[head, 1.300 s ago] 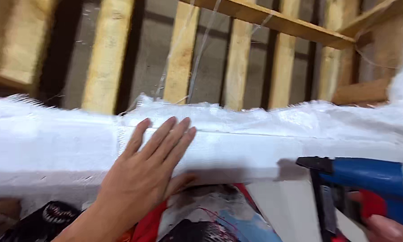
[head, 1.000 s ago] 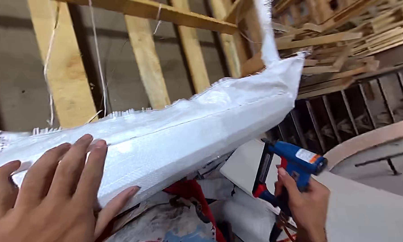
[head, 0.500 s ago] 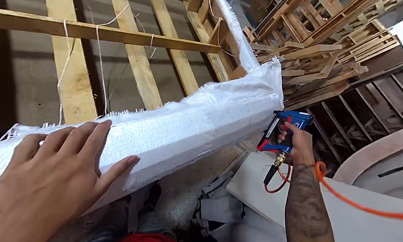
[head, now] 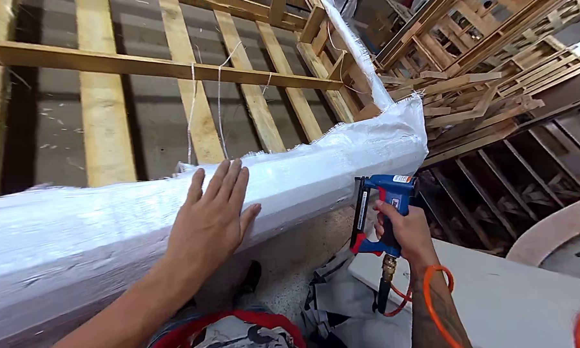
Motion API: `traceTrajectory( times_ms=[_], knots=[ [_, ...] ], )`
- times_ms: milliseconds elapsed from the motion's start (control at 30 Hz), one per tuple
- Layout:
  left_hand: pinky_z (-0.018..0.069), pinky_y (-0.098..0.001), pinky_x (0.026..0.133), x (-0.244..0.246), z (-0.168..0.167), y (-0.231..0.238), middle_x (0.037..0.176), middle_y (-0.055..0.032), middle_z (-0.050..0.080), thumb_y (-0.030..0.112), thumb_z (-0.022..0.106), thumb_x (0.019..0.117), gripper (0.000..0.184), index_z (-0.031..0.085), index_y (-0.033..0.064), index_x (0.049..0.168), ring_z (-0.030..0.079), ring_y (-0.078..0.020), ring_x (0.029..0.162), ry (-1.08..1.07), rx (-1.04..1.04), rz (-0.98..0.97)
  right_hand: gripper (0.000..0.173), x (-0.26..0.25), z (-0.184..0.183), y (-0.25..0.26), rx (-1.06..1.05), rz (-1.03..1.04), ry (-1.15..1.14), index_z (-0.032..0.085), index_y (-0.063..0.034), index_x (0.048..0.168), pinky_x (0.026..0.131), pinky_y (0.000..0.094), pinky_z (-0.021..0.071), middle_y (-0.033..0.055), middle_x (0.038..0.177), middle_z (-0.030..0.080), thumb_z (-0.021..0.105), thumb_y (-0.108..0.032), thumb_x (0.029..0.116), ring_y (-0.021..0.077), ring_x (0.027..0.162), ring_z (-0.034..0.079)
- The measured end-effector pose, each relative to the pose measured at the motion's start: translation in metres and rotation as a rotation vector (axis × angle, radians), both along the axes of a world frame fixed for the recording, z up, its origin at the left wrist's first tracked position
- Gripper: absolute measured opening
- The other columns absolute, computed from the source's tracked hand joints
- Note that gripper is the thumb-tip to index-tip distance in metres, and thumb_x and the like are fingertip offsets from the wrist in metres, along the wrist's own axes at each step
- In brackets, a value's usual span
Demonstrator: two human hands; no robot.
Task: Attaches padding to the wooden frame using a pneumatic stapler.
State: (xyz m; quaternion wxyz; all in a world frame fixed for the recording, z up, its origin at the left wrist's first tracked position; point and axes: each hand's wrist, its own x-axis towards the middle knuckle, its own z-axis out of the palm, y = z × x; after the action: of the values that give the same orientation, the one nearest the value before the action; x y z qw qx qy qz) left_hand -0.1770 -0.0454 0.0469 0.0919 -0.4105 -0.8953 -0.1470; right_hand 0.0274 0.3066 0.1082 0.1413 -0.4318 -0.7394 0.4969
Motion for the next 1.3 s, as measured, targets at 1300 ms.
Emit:
traceTrajectory(
  times_ms=[1300],
  knots=[
    [0.0210, -0.0598, 0.125, -0.014, -0.014, -0.195, 0.158, -0.0008, 0.049, 0.061, 0.036, 0.1024, 0.069, 0.054, 0.0150, 0.150, 0.038, -0.0223, 0.151, 0.128, 0.089, 0.445, 0.039, -0.047, 0.053, -0.247, 0.420, 0.458, -0.059, 0.068, -0.0104, 0.104, 0.044, 0.0347, 0.0593, -0.0025, 0.067, 0.069, 0.066, -0.048, 0.0971, 0.0131, 0.050, 0.066]
  ],
)
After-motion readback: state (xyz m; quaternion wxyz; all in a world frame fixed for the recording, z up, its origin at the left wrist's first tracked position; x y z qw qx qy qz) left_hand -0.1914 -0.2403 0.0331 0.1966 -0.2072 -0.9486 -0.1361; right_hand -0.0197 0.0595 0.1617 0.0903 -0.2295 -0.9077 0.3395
